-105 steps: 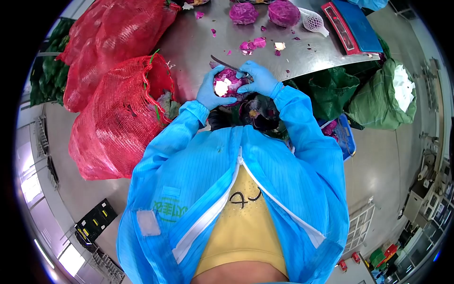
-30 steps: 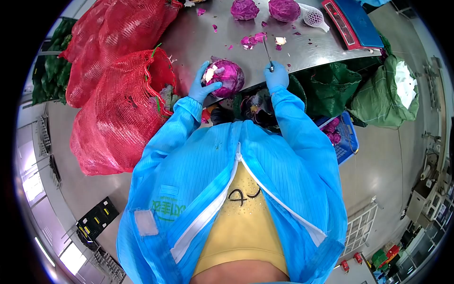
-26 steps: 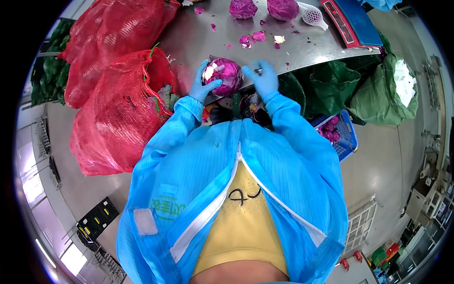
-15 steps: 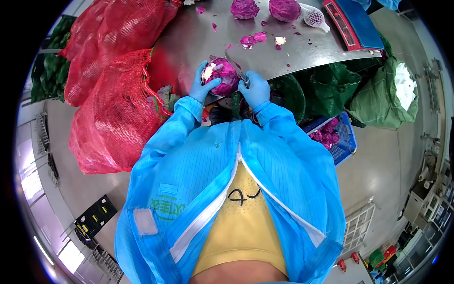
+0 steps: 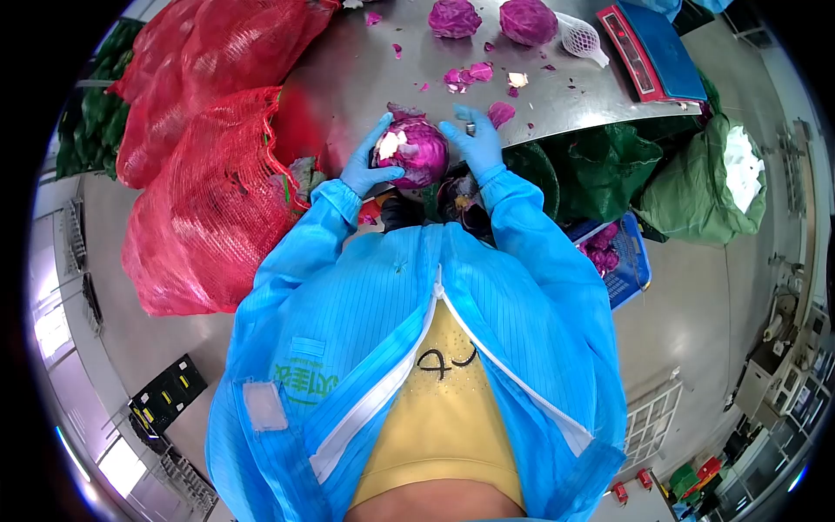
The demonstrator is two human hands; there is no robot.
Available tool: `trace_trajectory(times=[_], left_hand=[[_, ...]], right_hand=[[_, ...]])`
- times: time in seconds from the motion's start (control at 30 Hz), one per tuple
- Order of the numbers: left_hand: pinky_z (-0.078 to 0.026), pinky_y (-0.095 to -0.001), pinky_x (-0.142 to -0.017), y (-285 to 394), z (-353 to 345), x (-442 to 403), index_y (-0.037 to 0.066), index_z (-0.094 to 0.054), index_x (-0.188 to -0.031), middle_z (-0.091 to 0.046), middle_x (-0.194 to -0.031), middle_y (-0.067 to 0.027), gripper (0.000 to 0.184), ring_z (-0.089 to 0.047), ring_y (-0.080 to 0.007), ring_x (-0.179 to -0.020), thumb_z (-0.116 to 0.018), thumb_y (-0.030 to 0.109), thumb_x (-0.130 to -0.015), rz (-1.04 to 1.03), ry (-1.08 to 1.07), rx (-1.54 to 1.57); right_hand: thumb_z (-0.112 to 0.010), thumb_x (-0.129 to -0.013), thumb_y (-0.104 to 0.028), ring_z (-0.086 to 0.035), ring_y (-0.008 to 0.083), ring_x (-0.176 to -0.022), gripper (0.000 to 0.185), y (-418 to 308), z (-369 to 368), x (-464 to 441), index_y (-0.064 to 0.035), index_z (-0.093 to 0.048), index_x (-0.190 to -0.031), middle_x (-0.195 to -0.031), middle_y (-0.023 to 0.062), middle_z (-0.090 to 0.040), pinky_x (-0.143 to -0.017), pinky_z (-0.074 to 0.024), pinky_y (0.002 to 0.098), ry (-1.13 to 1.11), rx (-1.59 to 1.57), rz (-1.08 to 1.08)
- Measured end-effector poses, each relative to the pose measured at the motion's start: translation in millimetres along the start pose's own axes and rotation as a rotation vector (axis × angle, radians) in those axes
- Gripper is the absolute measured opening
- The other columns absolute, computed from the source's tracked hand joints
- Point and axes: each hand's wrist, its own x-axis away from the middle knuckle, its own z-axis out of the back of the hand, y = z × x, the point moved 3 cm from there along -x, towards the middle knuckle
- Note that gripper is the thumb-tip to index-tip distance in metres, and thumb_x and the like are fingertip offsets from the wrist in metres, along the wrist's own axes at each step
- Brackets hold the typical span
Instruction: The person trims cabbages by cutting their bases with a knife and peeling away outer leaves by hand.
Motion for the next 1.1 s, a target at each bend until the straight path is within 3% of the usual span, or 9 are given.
trace_trajectory(times=[0.13, 0.27, 0.37, 0.53, 0.6, 0.77, 0.87, 0.93, 1.1], left_hand=[[-0.032, -0.0396, -0.107, -3.3, 6.8, 15.9, 0.007, -0.029, -0.141, -0.036, -0.139, -0.0147, 0.089, -0.037, -0.0265, -0.128, -0.08, 0.016, -0.069, 0.203, 0.458, 0.105], [-0.04, -0.037, -0.102, -16.0, -22.1, 25.2, 0.001, -0.019, -0.14, -0.041, -0.132, -0.0163, 0.109, -0.044, -0.0264, -0.121, -0.087, 0.024, -0.058, 0.158, 0.455, 0.021], [-0.042, -0.0361, -0.099, -9.4, -29.8, 13.9, 0.0, -0.022, -0.136, -0.043, -0.129, -0.0154, 0.106, -0.047, -0.0256, -0.118, -0.088, 0.023, -0.056, 0.246, 0.583, -0.014], [-0.042, -0.0365, -0.1, 3.6, -30.2, 7.6, 0.003, -0.025, -0.136, -0.045, -0.126, -0.0153, 0.105, -0.048, -0.0256, -0.116, -0.088, 0.021, -0.053, 0.187, 0.478, -0.197], [-0.038, -0.037, -0.102, 3.6, -33.1, -1.3, 0.005, -0.027, -0.137, -0.043, -0.13, -0.0154, 0.105, -0.045, -0.0252, -0.12, -0.088, 0.019, -0.052, 0.039, 0.385, -0.166], [-0.035, -0.0376, -0.104, 11.6, -34.7, -9.5, 0.006, -0.022, -0.138, -0.037, -0.131, -0.0158, 0.115, -0.042, -0.0268, -0.121, -0.088, 0.02, -0.045, -0.126, 0.255, -0.483], [-0.034, -0.0361, -0.105, 14.6, -45.4, -9.7, 0.007, -0.021, -0.133, -0.033, -0.13, -0.0157, 0.109, -0.04, -0.0298, -0.12, -0.085, 0.018, -0.046, -0.192, 0.224, -0.505], [-0.033, -0.0361, -0.105, 11.6, -48.6, -14.1, 0.008, -0.022, -0.132, -0.032, -0.13, -0.0162, 0.108, -0.038, -0.0302, -0.121, -0.085, 0.019, -0.046, -0.188, 0.242, -0.498], [-0.032, -0.0373, -0.106, 17.0, -50.8, -19.1, 0.007, -0.025, -0.132, -0.031, -0.131, -0.018, 0.105, -0.035, -0.0333, -0.124, -0.085, 0.023, -0.047, -0.22, 0.247, -0.574]], right_hand=[[-0.079, -0.07, -0.033, -0.059, 0.0167, -0.09, 0.055, -1.9, -14.0, -1.1, -0.0008, -0.059, -0.111, -0.099, 0.0089, -0.063, -0.08, -0.0481, 0.0301, -0.27, -0.181, -0.121], [-0.078, -0.071, -0.031, -0.061, 0.0143, -0.083, 0.049, -10.9, -11.0, 18.8, -0.0004, -0.061, -0.105, -0.095, 0.0081, -0.064, -0.076, -0.0496, 0.0283, -0.23, 0.022, -0.077], [-0.079, -0.069, -0.028, -0.061, 0.0158, -0.084, 0.048, -18.2, -9.7, 38.3, -0.0008, -0.061, -0.105, -0.093, 0.01, -0.064, -0.076, -0.0496, 0.0289, -0.169, 0.178, -0.005], [-0.077, -0.072, -0.024, -0.061, 0.0199, -0.08, 0.04, -4.0, 8.6, 50.7, -0.0008, -0.056, -0.097, -0.091, 0.0106, -0.063, -0.073, -0.0494, 0.0318, -0.087, 0.006, -0.052], [-0.072, -0.076, -0.021, -0.061, 0.025, -0.078, 0.034, -11.1, 23.7, 49.5, -0.0013, -0.052, -0.094, -0.089, 0.0119, -0.061, -0.07, -0.0484, 0.0351, -0.145, 0.397, -0.004], [-0.064, -0.084, -0.021, -0.06, 0.0299, -0.074, 0.028, -7.6, 33.4, 37.4, -0.0046, -0.055, -0.104, -0.083, 0.0151, -0.06, -0.067, -0.0476, 0.0364, -0.147, 0.324, 0.045], [-0.057, -0.09, -0.029, -0.059, 0.0259, -0.067, 0.038, -22.6, 24.0, 28.9, -0.0102, -0.053, -0.123, -0.075, 0.0142, -0.059, -0.064, -0.0472, 0.0346, -0.176, 0.422, 0.082], [-0.049, -0.094, -0.036, -0.057, 0.0199, -0.06, 0.046, -18.5, 16.5, 20.9, -0.0175, -0.044, -0.136, -0.067, 0.0123, -0.057, -0.061, -0.0466, 0.0325, -0.328, 0.28, -0.126], [-0.045, -0.095, -0.039, -0.052, 0.014, -0.054, 0.046, -24.0, 16.2, 17.0, -0.0186, -0.043, -0.136, -0.063, 0.0092, -0.054, -0.057, -0.0453, 0.0303, -0.342, 0.186, -0.258]])
